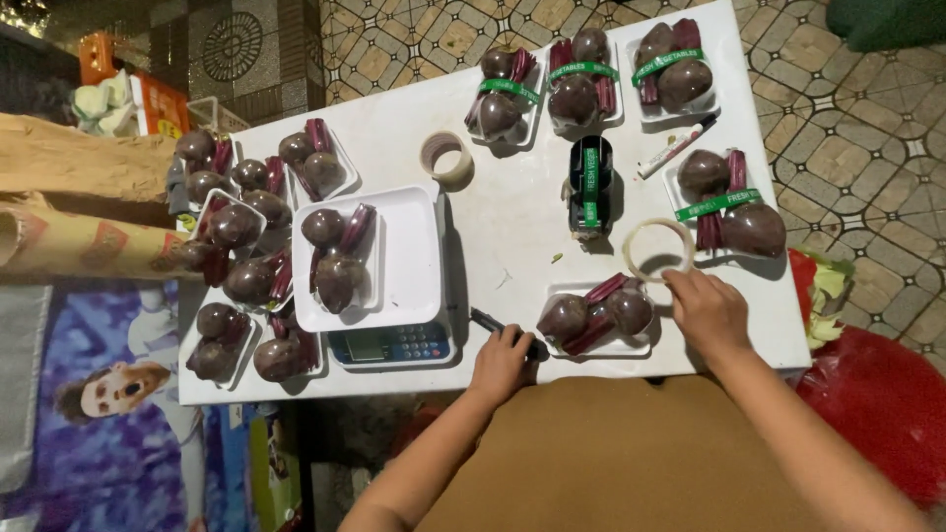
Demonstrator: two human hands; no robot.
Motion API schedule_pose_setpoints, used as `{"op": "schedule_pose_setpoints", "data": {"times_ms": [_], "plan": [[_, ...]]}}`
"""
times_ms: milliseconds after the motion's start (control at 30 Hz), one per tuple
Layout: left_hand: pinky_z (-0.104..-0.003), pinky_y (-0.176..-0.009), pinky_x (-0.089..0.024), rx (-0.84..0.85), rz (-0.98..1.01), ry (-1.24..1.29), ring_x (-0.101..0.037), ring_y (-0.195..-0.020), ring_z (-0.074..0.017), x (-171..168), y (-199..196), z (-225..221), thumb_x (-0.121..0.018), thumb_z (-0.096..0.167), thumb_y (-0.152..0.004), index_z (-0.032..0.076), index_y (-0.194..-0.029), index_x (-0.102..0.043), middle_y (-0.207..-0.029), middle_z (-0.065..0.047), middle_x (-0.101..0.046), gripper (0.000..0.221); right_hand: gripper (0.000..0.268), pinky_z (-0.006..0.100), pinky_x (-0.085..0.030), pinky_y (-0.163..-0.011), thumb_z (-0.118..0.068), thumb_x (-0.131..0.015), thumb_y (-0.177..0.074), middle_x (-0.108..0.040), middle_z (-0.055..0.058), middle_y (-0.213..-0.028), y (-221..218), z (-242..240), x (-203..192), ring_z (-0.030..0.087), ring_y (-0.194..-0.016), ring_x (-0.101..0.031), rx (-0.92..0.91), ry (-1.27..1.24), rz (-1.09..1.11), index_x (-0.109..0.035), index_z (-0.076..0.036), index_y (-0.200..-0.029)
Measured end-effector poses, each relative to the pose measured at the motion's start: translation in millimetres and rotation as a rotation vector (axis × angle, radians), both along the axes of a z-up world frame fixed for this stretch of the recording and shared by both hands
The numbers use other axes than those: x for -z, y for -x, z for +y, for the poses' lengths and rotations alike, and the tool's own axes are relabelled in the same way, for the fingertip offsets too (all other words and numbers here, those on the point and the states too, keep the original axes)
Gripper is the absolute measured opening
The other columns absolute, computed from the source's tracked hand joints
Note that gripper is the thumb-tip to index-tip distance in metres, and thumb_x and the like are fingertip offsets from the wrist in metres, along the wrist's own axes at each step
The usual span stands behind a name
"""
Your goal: The person packages beets by placing them into foam trays, weighing them on a digital scale, and sealing the trays with green tape using a dispenser. They handle several trays, moving them from the table to the scale and then aside after taping.
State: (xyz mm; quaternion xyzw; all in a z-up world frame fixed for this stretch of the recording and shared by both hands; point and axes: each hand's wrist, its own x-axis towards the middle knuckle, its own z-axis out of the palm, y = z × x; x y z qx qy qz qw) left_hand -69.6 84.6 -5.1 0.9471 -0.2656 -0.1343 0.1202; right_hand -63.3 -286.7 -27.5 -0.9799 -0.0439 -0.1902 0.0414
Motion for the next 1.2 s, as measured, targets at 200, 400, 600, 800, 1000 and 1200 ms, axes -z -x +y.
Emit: {"op": "schedule_pose_setpoints", "data": {"times_ms": [200,400,600,800,1000,1200], "plan": [[-0.047,-0.050,-0.047,0.077,-0.160,0.142,-0.052,-0.079,-0.0370,7.3,-14.7,2.1,-0.079,0.029,-0.076,0.005,-0.106,-0.059,-0.113,-0.015,-0.055,0.044,0.041,0.037,-0.048,-0.067,-0.005,-0.078,-0.086,-0.067,0.003,-0.098,126.1,-59.6,23.1,0.024,-0.083,-0.064,-0.078,-0.053,0.106,-0.071,-0.019,-0.124],[-0.053,-0.059,-0.050,-0.072,-0.275,-0.119,-0.060,-0.085,-0.0460,23.4,-70.0,16.3,-0.064,0.007,-0.073,0.008,-0.117,-0.058,-0.134,-0.021,-0.053,0.044,0.063,0.029,-0.056,-0.075,-0.024,-0.073,-0.090,-0.069,-0.003,-0.123,144.8,-95.5,52.5,0.017,-0.098,-0.065,0.304,0.124,0.454,-0.058,-0.035,-0.151],[-0.050,-0.082,-0.059,-0.265,0.116,0.301,-0.068,-0.106,-0.0411,-24.5,-135.3,-71.9,-0.076,0.040,-0.083,0.017,-0.133,-0.057,-0.120,-0.014,-0.059,0.058,0.035,0.042,-0.053,-0.084,0.002,-0.067,-0.090,-0.058,0.011,-0.096,54.9,-31.6,17.1,0.035,-0.094,-0.064,0.103,-0.515,0.033,-0.069,-0.008,-0.124],[-0.048,-0.086,-0.058,-0.460,0.216,0.450,-0.071,-0.097,-0.0351,22.1,-170.8,-140.8,-0.076,0.035,-0.086,0.027,-0.117,-0.071,-0.100,-0.003,-0.063,0.033,0.029,0.045,-0.052,-0.086,-0.030,-0.075,-0.097,-0.059,0.011,-0.093,-105.1,53.8,17.6,0.035,-0.095,-0.067,0.225,-0.857,0.457,-0.075,-0.016,-0.122],[-0.046,-0.087,-0.059,-0.497,0.157,0.364,-0.070,-0.099,-0.0300,11.8,-162.2,-142.9,-0.075,0.036,-0.086,0.030,-0.111,-0.072,-0.100,0.002,-0.066,0.026,0.027,0.040,-0.054,-0.077,-0.047,-0.073,-0.095,-0.075,0.006,-0.094,-149.5,62.2,63.8,0.027,-0.094,-0.071,0.366,-1.049,0.585,-0.079,-0.026,-0.113],[-0.049,-0.095,-0.057,-0.424,0.189,0.283,-0.067,-0.107,-0.0289,0.0,-164.6,-132.3,-0.069,0.038,-0.091,0.032,-0.119,-0.071,-0.105,0.002,-0.067,0.028,0.016,0.035,-0.052,-0.072,-0.028,-0.076,-0.089,-0.070,0.007,-0.093,-150.6,88.7,15.0,0.018,-0.089,-0.059,0.481,-1.345,0.536,-0.080,-0.019,-0.102]]}}
